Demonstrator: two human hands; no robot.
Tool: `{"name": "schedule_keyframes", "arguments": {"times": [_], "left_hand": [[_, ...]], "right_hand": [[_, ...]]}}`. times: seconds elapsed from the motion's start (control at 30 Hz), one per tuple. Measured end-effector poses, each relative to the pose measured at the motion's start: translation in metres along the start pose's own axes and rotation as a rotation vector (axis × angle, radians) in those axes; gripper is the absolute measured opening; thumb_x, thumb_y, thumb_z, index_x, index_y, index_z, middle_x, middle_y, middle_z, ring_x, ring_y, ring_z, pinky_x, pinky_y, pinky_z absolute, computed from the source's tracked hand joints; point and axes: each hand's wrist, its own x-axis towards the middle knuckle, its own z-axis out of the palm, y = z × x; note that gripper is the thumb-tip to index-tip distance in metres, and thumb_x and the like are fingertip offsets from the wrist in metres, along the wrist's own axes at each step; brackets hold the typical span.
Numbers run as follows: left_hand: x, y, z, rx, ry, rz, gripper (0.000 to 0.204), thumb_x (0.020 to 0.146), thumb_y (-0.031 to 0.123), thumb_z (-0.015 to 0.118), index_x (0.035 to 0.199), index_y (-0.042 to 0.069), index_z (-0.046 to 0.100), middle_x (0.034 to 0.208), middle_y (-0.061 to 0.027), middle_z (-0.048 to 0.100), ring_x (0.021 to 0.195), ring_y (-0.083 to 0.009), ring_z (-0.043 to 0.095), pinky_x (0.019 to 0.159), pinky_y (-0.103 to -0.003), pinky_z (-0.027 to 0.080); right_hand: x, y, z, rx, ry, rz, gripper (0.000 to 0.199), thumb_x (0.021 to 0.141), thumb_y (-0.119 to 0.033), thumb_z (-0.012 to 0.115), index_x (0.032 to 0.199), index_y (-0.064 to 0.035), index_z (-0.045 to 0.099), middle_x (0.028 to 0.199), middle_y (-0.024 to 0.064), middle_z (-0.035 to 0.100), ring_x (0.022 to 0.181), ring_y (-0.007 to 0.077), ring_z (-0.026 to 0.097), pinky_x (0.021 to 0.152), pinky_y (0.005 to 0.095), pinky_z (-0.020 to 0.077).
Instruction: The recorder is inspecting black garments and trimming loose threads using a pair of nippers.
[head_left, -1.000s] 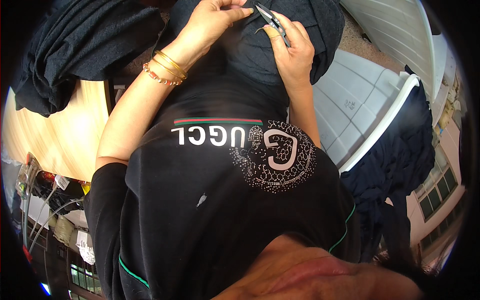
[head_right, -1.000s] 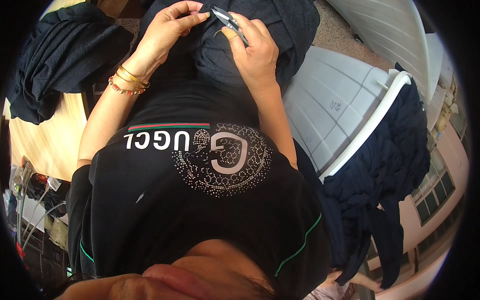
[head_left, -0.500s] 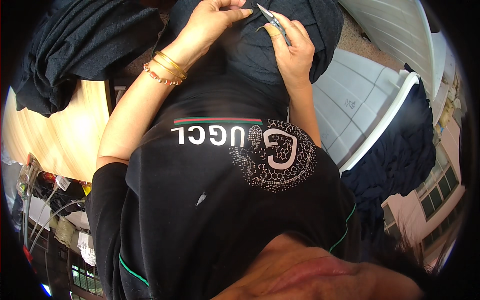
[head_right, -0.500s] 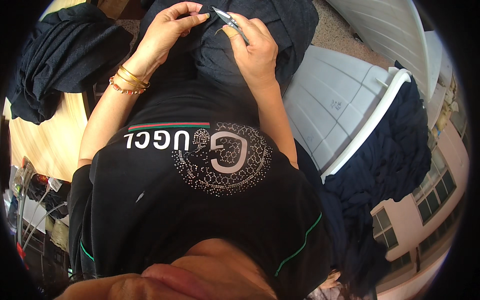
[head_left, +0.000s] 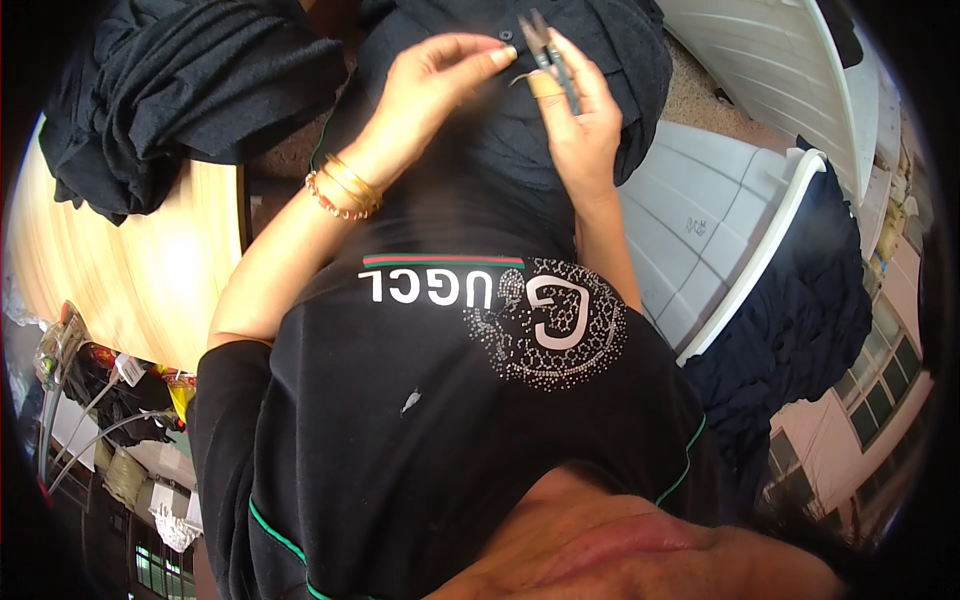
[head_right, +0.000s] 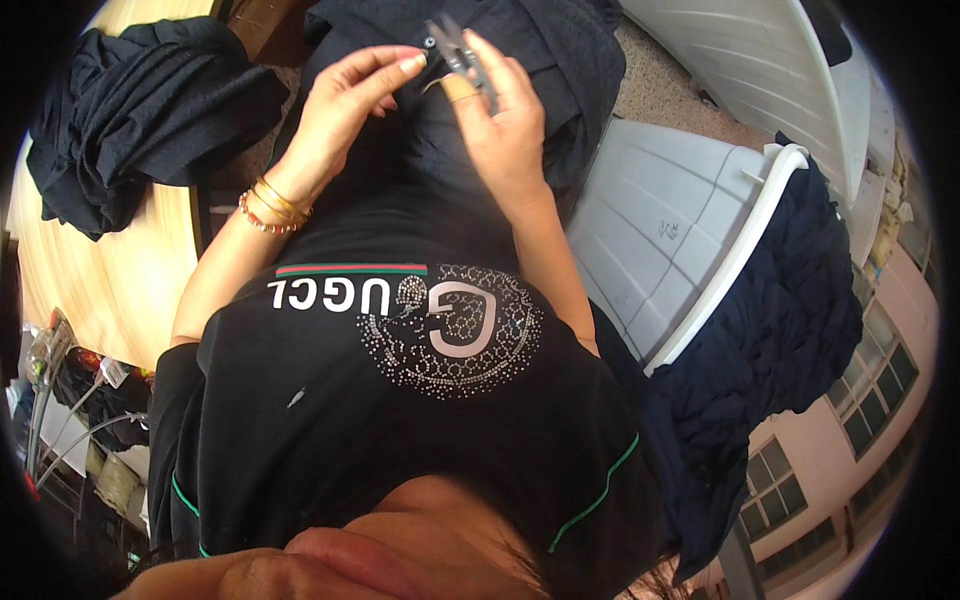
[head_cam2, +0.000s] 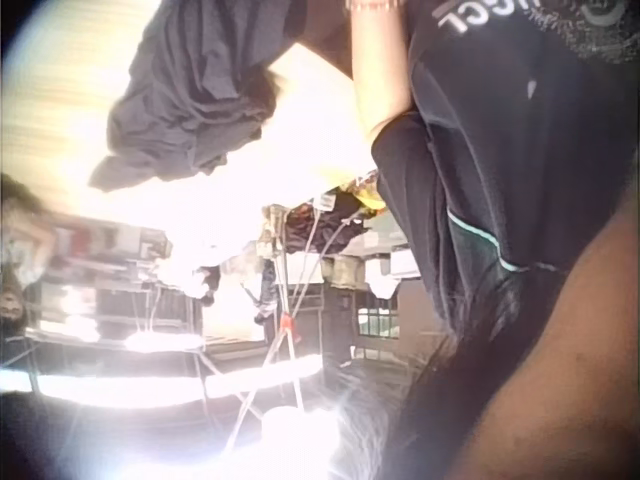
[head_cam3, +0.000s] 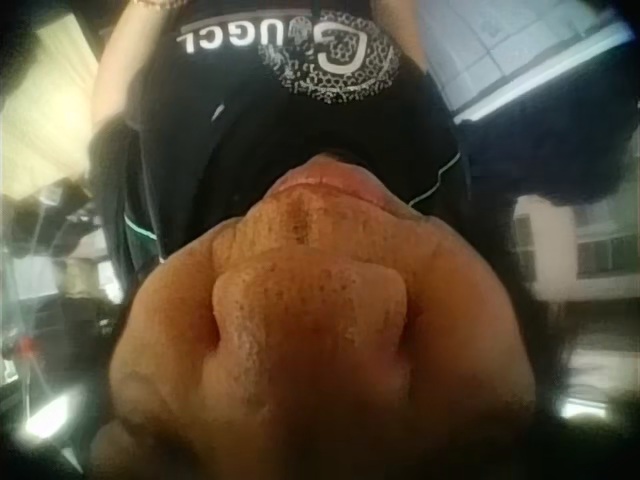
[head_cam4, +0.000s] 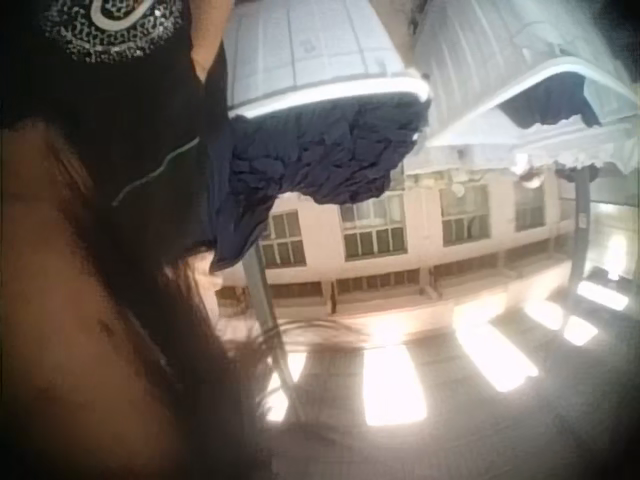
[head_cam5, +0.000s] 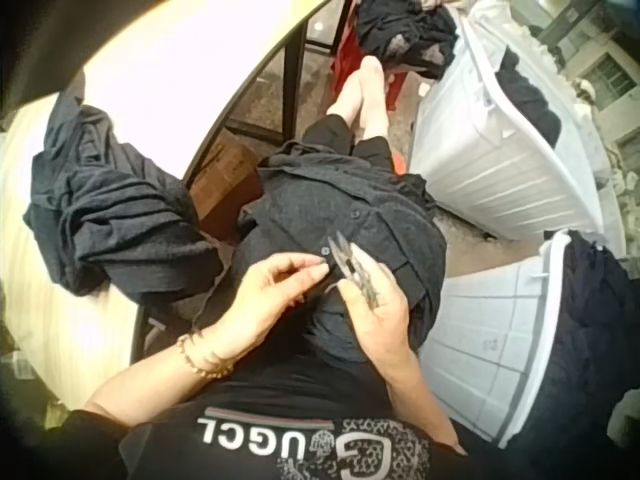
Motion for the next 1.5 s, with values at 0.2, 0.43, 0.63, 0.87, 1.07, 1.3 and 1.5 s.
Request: {"name": "schedule_keyframes", "arguments": {"times": [0.2,0.43,0.63,0.87,1.07,1.3,1.5], "left_hand": [[-0.015,0.019,-0.019,-0.063,0.016,0.074,0.019,0.094,0.018,0.069,0.106,0.003,0.074,0.1,0.0011,0.07,0.086,-0.005,0.059,0.077,-0.021,0.046],[-0.044,0.05,-0.029,-0.209,0.07,0.171,0.02,0.095,0.016,0.068,0.107,0.0,0.07,0.1,-0.0076,0.072,0.093,-0.0137,0.069,0.083,-0.027,0.056],[-0.067,0.071,-0.049,-0.171,0.214,0.34,0.012,0.093,0.009,0.07,0.1,0.0,0.068,0.096,-0.0062,0.071,0.086,-0.0119,0.068,0.08,-0.025,0.056],[-0.165,0.129,-0.18,0.092,0.814,0.666,0.009,0.089,0.007,0.069,0.097,0.003,0.067,0.093,-0.0058,0.066,0.086,-0.0175,0.065,0.076,-0.03,0.051],[-0.272,0.087,-0.366,0.446,1.461,0.226,0.021,0.085,0.014,0.076,0.101,0.001,0.073,0.09,-0.0055,0.073,0.072,-0.0096,0.065,0.057,-0.02,0.043],[-0.29,0.074,-0.391,0.292,1.415,-0.182,0.016,0.085,0.02,0.075,0.088,0.005,0.071,0.077,-0.0029,0.069,0.059,-0.0128,0.062,0.053,-0.025,0.047],[-0.184,0.136,-0.314,1.077,1.22,0.665,0.038,0.091,0.012,0.074,0.123,-0.003,0.058,0.101,-0.0082,0.063,0.084,-0.0114,0.059,0.074,-0.024,0.051]], "right_hand": [[0.007,-0.038,0.017,0.002,-0.271,-0.041,0.048,0.092,-0.015,0.07,0.136,-0.002,0.056,0.107,0.0112,0.063,0.094,0.0207,0.063,0.086,0.0319,0.0496],[0.022,-0.08,0.034,0.244,-0.329,0.017,0.04,0.097,-0.004,0.061,0.137,-0.0001,0.057,0.117,0.0089,0.065,0.084,0.0082,0.063,0.068,0.0181,0.0497],[0.035,-0.092,0.041,0.085,-0.462,-0.329,0.043,0.097,-0.005,0.06,0.139,0.0016,0.054,0.113,0.0096,0.063,0.083,0.0097,0.056,0.076,0.0228,0.0472],[0.082,-0.027,-0.027,-0.791,-0.472,-0.617,0.045,0.088,0.004,0.057,0.13,-0.0103,0.064,0.131,0.0074,0.063,0.123,0.0272,0.057,0.106,0.0389,0.0412],[0.101,0.015,-0.035,-0.914,-0.535,-0.618,0.049,0.089,0.005,0.053,0.135,-0.0104,0.06,0.137,0.0076,0.06,0.134,0.0279,0.049,0.113,0.0421,0.0351],[0.109,0.015,-0.036,-0.968,-0.382,-0.696,0.034,0.086,-0.008,0.065,0.119,-0.0131,0.07,0.115,0.0068,0.07,0.119,0.0287,0.061,0.101,0.0416,0.0454],[0.101,0.023,-0.029,-0.848,-0.253,-0.615,0.026,0.086,-0.015,0.068,0.11,-0.0187,0.073,0.108,0.002,0.068,0.119,0.0223,0.059,0.11,0.0484,0.0375]]}}
